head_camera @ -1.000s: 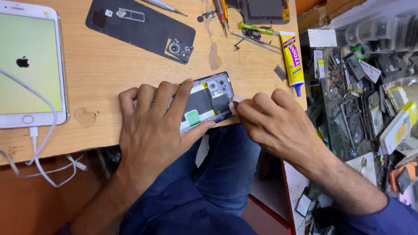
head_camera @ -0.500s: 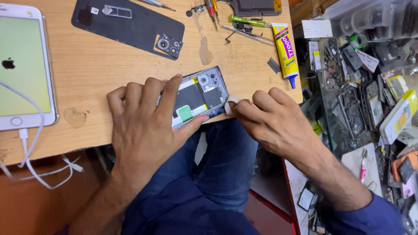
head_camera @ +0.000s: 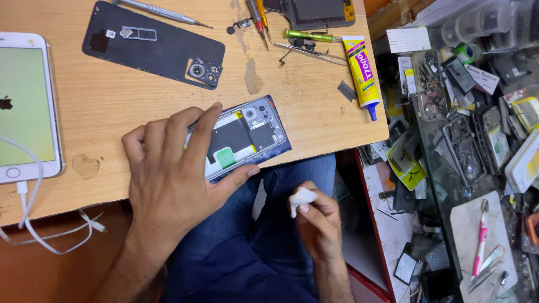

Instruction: The person uses a small tool to scrape residue from the edges of a disassembled smartphone frame, then wipes the interior surfaces with a white cloth. The phone back cover and other components remain on the workbench.

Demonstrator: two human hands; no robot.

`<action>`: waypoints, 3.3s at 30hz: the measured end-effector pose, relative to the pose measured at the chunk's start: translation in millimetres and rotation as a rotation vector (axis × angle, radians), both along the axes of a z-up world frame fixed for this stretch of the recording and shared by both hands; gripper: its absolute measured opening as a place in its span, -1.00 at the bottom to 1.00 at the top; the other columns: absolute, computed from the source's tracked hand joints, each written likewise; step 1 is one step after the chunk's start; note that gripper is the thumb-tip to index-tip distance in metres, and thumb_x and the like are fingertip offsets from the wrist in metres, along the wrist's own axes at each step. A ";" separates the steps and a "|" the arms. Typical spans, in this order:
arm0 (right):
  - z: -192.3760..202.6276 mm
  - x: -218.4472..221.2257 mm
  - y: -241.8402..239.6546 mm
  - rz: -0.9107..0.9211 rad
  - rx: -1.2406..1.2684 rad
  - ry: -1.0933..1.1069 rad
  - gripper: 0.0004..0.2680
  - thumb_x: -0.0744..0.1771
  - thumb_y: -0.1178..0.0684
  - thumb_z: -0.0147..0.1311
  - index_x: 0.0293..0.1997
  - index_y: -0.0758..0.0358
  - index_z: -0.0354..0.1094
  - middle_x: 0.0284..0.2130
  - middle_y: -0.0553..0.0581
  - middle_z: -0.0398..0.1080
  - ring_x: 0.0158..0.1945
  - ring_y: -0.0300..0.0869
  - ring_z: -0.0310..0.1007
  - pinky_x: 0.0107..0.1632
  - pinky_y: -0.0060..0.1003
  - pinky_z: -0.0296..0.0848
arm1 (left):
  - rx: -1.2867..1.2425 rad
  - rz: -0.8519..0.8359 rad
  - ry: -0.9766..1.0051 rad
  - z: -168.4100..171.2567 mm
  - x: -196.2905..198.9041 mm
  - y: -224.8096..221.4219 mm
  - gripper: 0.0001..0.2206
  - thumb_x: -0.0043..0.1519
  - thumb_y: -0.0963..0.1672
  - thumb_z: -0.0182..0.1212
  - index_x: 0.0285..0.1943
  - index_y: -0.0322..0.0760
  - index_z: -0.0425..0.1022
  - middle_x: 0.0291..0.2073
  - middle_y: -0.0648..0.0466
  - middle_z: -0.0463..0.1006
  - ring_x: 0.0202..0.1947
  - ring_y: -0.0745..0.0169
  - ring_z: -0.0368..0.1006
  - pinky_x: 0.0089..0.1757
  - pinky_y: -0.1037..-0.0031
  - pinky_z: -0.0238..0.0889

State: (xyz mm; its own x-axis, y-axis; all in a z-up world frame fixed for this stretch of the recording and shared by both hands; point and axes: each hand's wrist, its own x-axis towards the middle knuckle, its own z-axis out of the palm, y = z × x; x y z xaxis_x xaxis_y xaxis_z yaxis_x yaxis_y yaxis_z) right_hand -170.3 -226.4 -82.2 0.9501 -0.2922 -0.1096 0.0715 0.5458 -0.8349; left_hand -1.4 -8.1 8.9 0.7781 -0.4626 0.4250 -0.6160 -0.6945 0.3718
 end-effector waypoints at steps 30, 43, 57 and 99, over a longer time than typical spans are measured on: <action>22.1 13.4 9.5 0.228 0.138 -0.162 -0.80 0.33 -0.01 0.28 -0.33 0.21 0.30 -0.33 0.17 0.51 0.07 -0.04 0.39 0.36 -0.03 0.26 | -0.653 -0.351 0.801 -44.3 -100.7 -47.4 -0.87 0.27 -0.18 0.31 -0.09 -0.36 0.53 -0.22 0.01 0.57 -0.28 0.24 0.56 -0.28 0.50 0.42; 119.9 137.6 -65.2 0.574 -1.649 -0.530 -0.76 0.26 0.28 0.18 0.01 0.23 0.47 -0.09 0.11 0.50 0.00 -0.05 0.52 0.05 -0.21 0.51 | 0.154 -0.096 -0.032 6.9 2.5 43.1 -0.19 -0.12 0.19 0.40 0.23 -0.35 0.50 0.07 -0.04 0.47 0.09 0.04 0.31 0.03 0.21 0.12; 96.1 138.1 -73.3 0.484 -1.663 -0.541 -0.79 0.27 0.19 0.27 -0.02 0.12 0.58 -0.31 -0.05 0.44 -0.23 -0.18 0.33 -0.18 -0.25 0.29 | 0.213 -0.084 0.106 -6.4 7.8 45.1 -0.20 -0.10 0.19 0.49 0.28 -0.25 0.50 -0.09 0.12 0.46 -0.13 0.14 0.25 -0.07 0.28 0.08; 93.5 131.4 -66.1 0.422 -1.678 -0.620 -0.79 0.29 0.14 0.27 0.00 -0.03 0.61 -0.20 -0.22 0.50 -0.27 -0.24 0.19 -0.18 -0.32 0.17 | 0.246 -0.056 0.086 -2.0 8.5 40.7 -0.19 -0.17 0.23 0.51 0.22 -0.20 0.57 -0.18 0.14 0.48 -0.20 0.15 0.23 -0.13 0.28 0.08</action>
